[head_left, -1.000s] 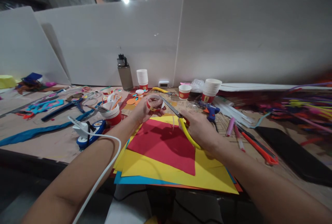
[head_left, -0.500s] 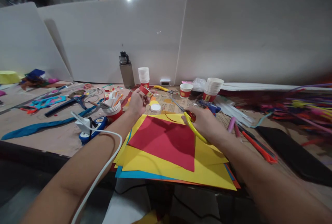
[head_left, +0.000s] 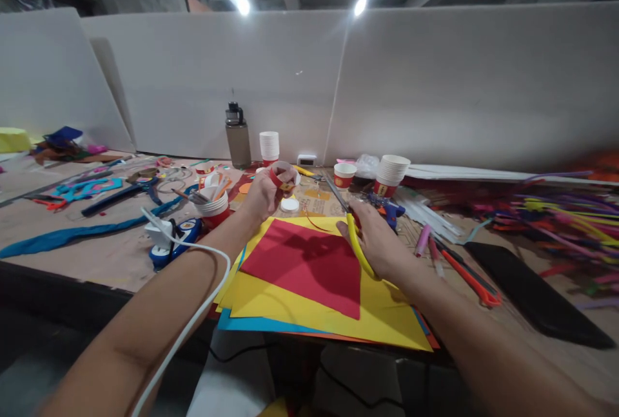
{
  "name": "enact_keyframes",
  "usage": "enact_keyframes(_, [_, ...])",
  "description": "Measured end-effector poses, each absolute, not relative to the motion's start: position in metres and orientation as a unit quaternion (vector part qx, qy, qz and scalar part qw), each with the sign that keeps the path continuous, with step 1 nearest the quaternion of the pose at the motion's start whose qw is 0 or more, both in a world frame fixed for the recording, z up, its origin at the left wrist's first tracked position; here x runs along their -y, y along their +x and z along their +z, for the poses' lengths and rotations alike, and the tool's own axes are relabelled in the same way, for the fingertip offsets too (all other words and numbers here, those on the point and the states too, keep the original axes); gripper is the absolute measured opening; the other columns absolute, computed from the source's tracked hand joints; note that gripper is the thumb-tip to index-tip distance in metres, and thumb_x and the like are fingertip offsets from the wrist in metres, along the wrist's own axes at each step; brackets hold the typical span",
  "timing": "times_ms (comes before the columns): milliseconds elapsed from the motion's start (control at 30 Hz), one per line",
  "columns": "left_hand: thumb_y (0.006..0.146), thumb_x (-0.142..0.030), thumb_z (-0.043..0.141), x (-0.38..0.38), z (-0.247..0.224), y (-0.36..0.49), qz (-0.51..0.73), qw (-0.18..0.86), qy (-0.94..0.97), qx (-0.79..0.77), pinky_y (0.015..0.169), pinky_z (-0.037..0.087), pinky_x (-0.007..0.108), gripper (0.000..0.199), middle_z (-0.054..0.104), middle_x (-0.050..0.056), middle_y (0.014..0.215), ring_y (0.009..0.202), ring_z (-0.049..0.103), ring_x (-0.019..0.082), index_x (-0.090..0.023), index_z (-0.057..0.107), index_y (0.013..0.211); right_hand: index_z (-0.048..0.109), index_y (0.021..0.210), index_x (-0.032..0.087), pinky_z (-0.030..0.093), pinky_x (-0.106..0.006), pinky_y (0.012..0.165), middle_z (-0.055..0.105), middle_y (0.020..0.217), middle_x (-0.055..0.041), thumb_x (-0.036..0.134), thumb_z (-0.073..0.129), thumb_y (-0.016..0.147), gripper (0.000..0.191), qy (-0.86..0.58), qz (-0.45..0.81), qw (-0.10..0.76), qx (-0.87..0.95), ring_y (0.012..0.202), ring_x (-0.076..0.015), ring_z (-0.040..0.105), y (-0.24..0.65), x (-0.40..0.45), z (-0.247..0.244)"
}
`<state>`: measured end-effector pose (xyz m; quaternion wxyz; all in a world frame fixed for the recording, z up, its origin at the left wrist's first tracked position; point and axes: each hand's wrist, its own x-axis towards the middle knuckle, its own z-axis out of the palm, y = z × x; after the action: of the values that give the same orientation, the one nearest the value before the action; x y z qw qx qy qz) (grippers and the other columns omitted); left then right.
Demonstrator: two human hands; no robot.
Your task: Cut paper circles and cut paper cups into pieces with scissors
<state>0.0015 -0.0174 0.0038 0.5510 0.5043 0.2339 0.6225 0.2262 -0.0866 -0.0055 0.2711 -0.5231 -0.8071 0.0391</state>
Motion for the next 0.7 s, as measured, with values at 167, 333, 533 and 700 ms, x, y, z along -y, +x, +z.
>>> enact_keyframes(167, [0.068, -0.032, 0.075, 0.026, 0.002, 0.010, 0.579, 0.559, 0.537, -0.254, 0.046, 0.035, 0.019, 0.024, 0.059, 0.000, 0.065, 0.049, 0.048, 0.006, -0.015, 0.060, 0.075, 0.056, 0.111, 0.016, 0.043, -0.031, 0.070, 0.057, 0.092, -0.0092, 0.040, 0.049, 0.089, 0.033, -0.490, 0.018, 0.301, 0.817, 0.078, -0.0203, 0.054, 0.231, 0.080, -0.013])
enact_keyframes(333, [0.070, -0.036, 0.075, 0.032, 0.001, 0.014, 0.555, 0.559, 0.565, -0.246, 0.045, 0.037, 0.021, 0.028, 0.060, 0.002, 0.065, 0.051, 0.051, 0.007, -0.013, 0.059, 0.070, 0.055, 0.118, 0.014, 0.043, -0.031, 0.070, 0.057, 0.093, -0.0105, 0.036, 0.047, 0.090, 0.037, -0.490, -0.002, 0.290, 0.822, 0.078, -0.0202, 0.054, 0.230, 0.082, -0.013])
enact_keyframes(533, [0.069, -0.033, 0.076, 0.034, -0.003, 0.019, 0.552, 0.571, 0.567, -0.219, 0.044, 0.037, 0.022, 0.025, 0.057, 0.000, 0.064, 0.049, 0.050, 0.008, -0.014, 0.062, 0.077, 0.056, 0.117, 0.018, 0.044, -0.032, 0.075, 0.057, 0.098, -0.0098, 0.032, 0.049, 0.089, 0.032, -0.495, -0.003, 0.266, 0.827, 0.082, -0.0206, 0.055, 0.228, 0.086, -0.015])
enact_keyframes(700, [0.062, -0.031, 0.081, 0.033, -0.004, 0.019, 0.582, 0.559, 0.544, -0.231, 0.049, 0.040, 0.020, 0.029, 0.054, -0.003, 0.061, 0.052, 0.051, 0.007, -0.015, 0.060, 0.073, 0.056, 0.116, 0.019, 0.044, -0.031, 0.070, 0.056, 0.100, -0.0106, 0.033, 0.050, 0.088, 0.031, -0.508, -0.021, 0.256, 0.822, 0.077, -0.0194, 0.055, 0.228, 0.088, -0.015])
